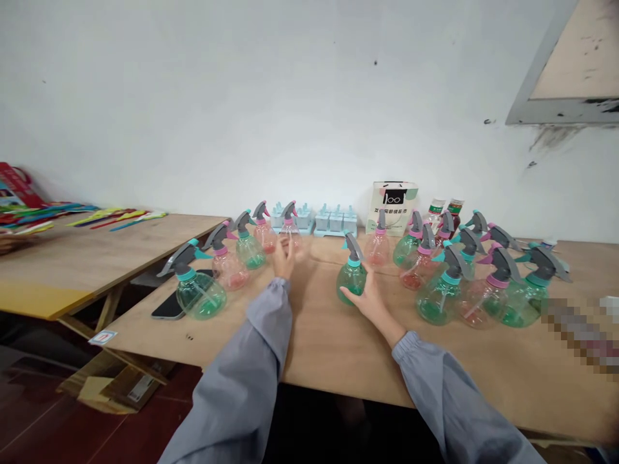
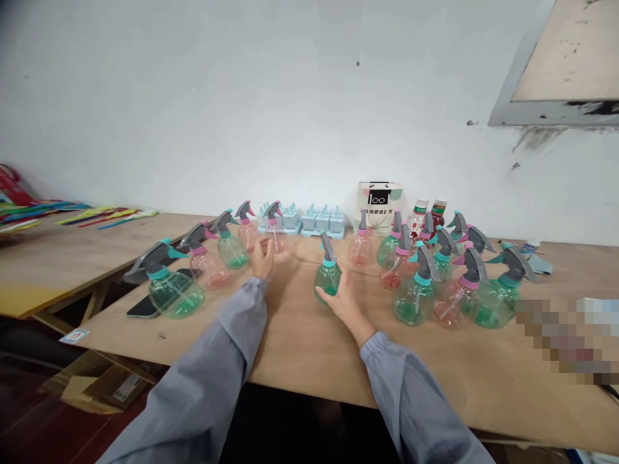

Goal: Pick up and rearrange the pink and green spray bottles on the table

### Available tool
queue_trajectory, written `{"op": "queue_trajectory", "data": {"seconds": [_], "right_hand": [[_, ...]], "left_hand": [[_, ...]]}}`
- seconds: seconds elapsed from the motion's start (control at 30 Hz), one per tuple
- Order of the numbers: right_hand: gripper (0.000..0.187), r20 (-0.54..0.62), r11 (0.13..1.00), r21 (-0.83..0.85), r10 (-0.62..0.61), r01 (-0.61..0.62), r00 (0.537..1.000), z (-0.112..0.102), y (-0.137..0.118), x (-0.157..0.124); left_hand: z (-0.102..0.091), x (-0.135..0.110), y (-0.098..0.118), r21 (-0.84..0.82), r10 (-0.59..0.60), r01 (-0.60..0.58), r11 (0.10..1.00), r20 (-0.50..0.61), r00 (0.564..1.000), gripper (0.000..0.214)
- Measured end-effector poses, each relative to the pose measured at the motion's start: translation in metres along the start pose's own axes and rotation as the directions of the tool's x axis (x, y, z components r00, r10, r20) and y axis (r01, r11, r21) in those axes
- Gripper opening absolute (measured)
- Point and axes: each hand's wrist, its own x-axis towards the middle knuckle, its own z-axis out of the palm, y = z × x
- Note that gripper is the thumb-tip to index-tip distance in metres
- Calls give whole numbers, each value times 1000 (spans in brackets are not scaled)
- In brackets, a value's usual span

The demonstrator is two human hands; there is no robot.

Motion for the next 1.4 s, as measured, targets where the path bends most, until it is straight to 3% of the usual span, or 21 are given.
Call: {"op": "queue_trajectory", "data": {"seconds": [0.07, 0.17, 0.27, 0.37, 0.47, 0.53, 0.67, 0.8, 0.93, 1.07, 1.17, 1.3, 1.4], "right_hand": [[81, -62, 1000, -24, 13, -15, 998, 7, -3, -2], [82, -126, 999, -36, 18, -23, 992, 18, -8, -9], [83, -84, 1000, -5, 14, -15, 996, 25, -16, -18], [79, -8, 994, 110, 19, -18, 1000, 24, -22, -21], [48, -39, 948, 294, 140, -122, 989, 16, -20, -8], [41, -170, 917, 350, 262, -190, 950, 7, -10, 9], [52, -468, 947, 259, 294, -189, 833, -11, 30, 47], [65, -542, 973, 74, 224, -219, 810, -12, 73, 73], [85, -507, 966, 10, 227, -258, 832, -4, 100, 88], [95, -461, 954, 42, 283, -297, 841, 1, 103, 86], [97, -439, 958, 43, 274, -285, 855, 2, 90, 66], [96, -245, 956, 126, 290, -266, 925, 0, 62, 23], [93, -126, 944, 183, 299, -274, 946, -9, 46, -3]], "left_hand": [[11, -23, 5, -3, 69, -69, 998, 36, 997, 24], [34, -52, 17, -74, 169, -156, 985, 238, 956, 40], [58, -71, 25, -107, 201, -172, 979, 392, 898, 70], [69, -78, 25, -115, 221, -190, 975, 417, 882, 70], [59, -76, 23, -163, 232, -183, 969, 367, 901, 59], [45, -73, 22, -234, 236, -160, 959, 349, 907, 53], [19, -65, 24, -368, 202, -62, 928, 356, 912, 41], [8, -58, 24, -451, 126, 57, 891, 365, 922, 39], [6, -55, 26, -496, 18, 191, 847, 386, 922, 37], [5, -58, 32, -507, -55, 279, 816, 412, 909, 37], [4, -62, 35, -513, -59, 307, 801, 444, 894, 34], [5, -64, 34, -517, -46, 338, 787, 497, 867, 33], [10, -62, 30, -485, -94, 378, 789, 512, 854, 33]]}}
